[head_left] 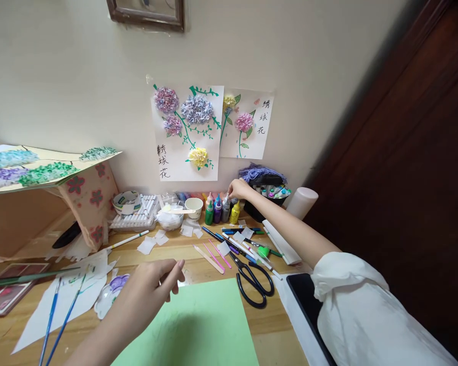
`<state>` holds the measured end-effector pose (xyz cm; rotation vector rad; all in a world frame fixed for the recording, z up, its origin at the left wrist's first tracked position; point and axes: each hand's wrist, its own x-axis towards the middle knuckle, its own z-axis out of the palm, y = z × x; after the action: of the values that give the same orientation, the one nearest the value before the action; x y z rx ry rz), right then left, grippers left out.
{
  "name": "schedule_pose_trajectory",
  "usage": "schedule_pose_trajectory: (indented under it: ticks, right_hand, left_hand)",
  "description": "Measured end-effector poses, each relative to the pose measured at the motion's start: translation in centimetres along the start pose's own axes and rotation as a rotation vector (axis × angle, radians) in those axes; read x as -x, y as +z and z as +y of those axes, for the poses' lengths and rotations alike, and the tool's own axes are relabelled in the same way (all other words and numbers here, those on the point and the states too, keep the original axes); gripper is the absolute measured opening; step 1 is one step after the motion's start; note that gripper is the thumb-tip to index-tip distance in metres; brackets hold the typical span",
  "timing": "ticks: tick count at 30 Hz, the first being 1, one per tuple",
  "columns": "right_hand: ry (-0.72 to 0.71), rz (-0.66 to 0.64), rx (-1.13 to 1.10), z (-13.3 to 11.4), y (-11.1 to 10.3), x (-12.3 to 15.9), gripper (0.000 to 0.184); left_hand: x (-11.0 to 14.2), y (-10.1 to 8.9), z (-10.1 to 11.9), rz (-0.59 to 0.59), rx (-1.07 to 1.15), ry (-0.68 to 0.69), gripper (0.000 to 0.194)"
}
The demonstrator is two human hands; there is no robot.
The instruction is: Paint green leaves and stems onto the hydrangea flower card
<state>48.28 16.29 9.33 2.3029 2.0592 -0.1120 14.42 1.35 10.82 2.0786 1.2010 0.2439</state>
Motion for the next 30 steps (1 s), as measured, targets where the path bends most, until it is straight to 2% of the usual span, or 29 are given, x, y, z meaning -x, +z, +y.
schedule_pose_trajectory:
  ticks: [9,17,22,26,28,30]
  right_hand:
    - [-0.032,-0.001,-0.019,-0.2,0.3,0.3,0.03]
    - [-0.033,0.093,-0.075,-0.7,-0.2,0.9,0.03]
    - [-0.029,0.247,-0.116,-0.4,-3.3,2.3,0.019]
    - [-0.086,0.441,-0.143,-1.1,-7.0,5.2,0.004]
    - [-0.147,0.521,-0.15,-2.3,-8.4,7.5,0.004]
    - [-0.299,0.637,-0.143,-4.0,-9.3,10.0,0.002]
  left_hand:
    - [0.0,0.0,-0.5,0.038,-0.098,0.047,0.053]
    - [-0.3,0.3,-1.0,0.034,-0.145,0.079,0.053]
    - [-0.9,0.6,-1.4,0.015,-0.051,0.079,0.048]
    - [-1.2,0.8,-1.1,0.108,0.016,0.113,0.032]
    - [-1.6,1.1,-0.6,0.103,0.144,0.129,0.029]
    - [-2.3,1.2,0.1,0.001,0.421,0.086,0.033]
